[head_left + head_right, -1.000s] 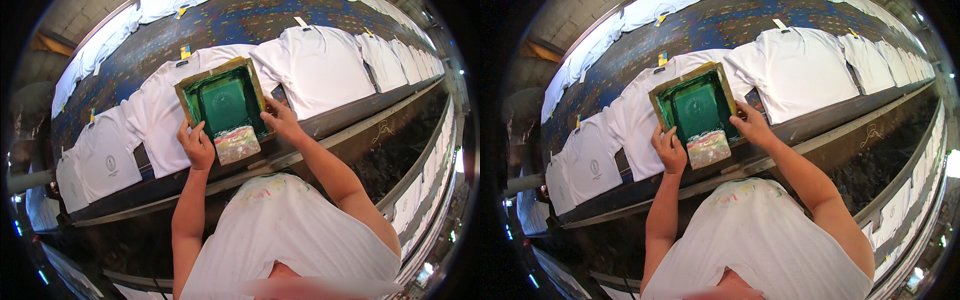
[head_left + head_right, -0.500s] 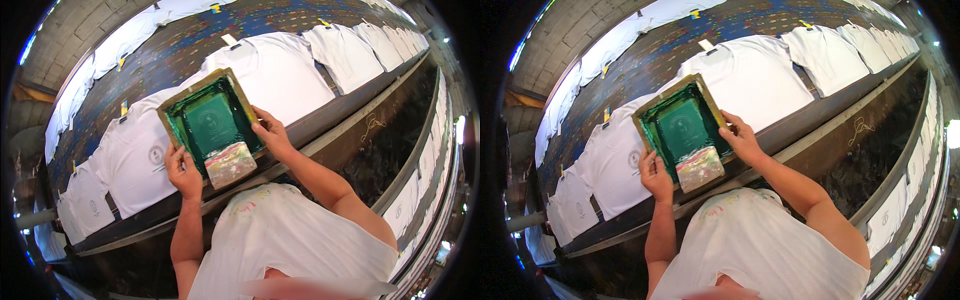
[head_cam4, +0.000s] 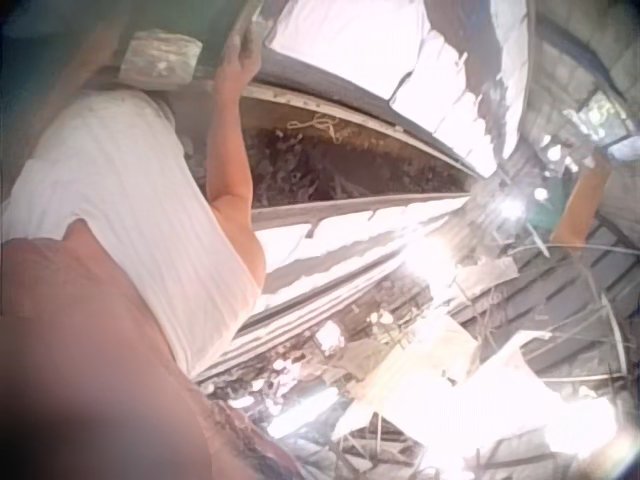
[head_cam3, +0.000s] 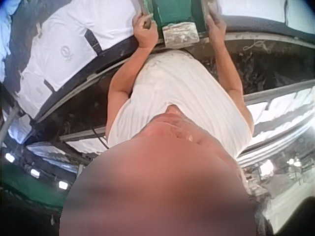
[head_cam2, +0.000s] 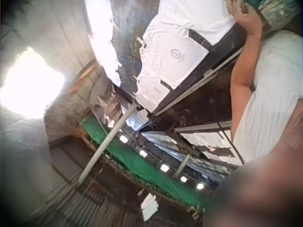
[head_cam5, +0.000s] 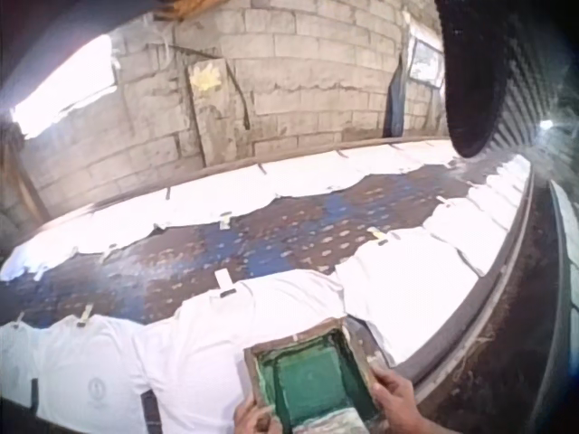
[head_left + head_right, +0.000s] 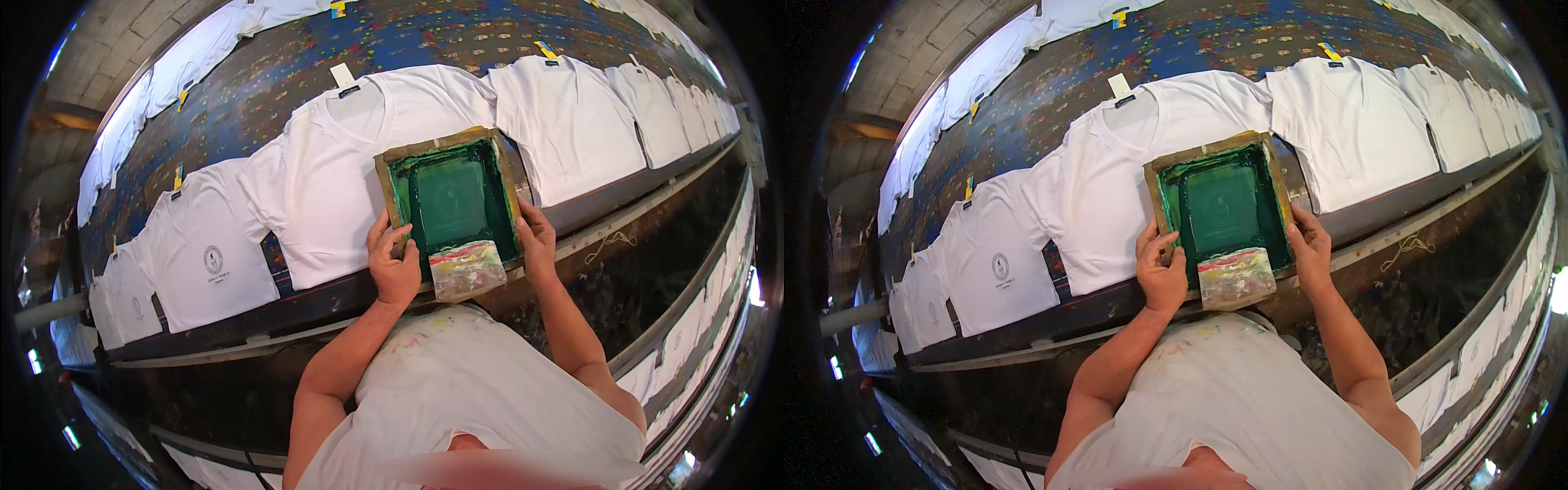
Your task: The person performs screen printing on a series of white t-shirts. Using a squeegee, they pull green ink across a screen frame to transfer a design onto each shirt laid out on a workbench.
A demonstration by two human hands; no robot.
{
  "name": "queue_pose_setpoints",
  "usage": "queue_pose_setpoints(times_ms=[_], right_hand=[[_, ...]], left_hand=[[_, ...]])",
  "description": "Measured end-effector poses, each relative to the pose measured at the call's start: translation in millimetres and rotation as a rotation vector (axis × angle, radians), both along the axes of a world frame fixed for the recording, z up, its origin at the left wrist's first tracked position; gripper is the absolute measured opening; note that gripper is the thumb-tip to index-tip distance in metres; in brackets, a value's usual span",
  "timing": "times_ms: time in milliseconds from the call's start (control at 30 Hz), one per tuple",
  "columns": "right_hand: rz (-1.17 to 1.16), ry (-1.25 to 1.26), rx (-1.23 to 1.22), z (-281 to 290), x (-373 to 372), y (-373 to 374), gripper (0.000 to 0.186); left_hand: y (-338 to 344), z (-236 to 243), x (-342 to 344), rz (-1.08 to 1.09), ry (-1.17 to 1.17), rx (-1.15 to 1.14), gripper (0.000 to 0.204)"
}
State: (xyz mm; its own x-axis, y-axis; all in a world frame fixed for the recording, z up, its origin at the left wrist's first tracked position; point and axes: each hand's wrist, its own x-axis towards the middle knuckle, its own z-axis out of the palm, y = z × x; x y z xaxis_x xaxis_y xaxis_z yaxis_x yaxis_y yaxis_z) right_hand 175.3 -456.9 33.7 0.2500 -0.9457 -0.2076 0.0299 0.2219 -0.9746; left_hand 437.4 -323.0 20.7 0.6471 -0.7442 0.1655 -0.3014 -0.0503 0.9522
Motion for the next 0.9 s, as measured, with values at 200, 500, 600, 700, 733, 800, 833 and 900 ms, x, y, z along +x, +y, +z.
queue_pose_setpoints(times_ms=[200, 500, 600, 700, 733, 800, 833, 900], right_hand=[[0.107, -0.025, -0.155, -17.9, 11.9, -30.1, 0.053], [0.221, 0.078, -0.306, -32.9, 32.7, -55.2, 0.062], [0.226, 0.148, -0.357, -35.0, 32.8, -56.1, 0.065], [0.228, 0.203, -0.378, -35.1, 33.1, -57.7, 0.067], [0.233, 0.211, -0.385, -34.7, 33.4, -58.3, 0.068], [0.238, 0.225, -0.401, -33.2, 34.1, -58.8, 0.068], [0.24, 0.235, -0.401, -32.1, 34.0, -59.0, 0.067], [0.241, 0.259, -0.388, -30.8, 34.1, -58.4, 0.064]], left_hand=[[-20.7, -10.6, 10.9, 0.099, -0.026, -0.052, 0.031], [-31.7, -25.6, 24.2, 0.144, 0.021, -0.062, 0.028], [-32.6, -29.6, 25.6, 0.131, 0.09, -0.054, 0.027], [-34.1, -32.4, 25.4, 0.133, 0.166, -0.067, 0.027], [-34.5, -33.0, 25.5, 0.135, 0.187, -0.078, 0.027], [-35.0, -33.8, 26.5, 0.147, 0.169, -0.076, 0.026], [-35.3, -33.6, 27.0, 0.154, 0.161, -0.071, 0.025], [-34.8, -34.3, 29.0, 0.156, 0.162, -0.054, 0.024]])
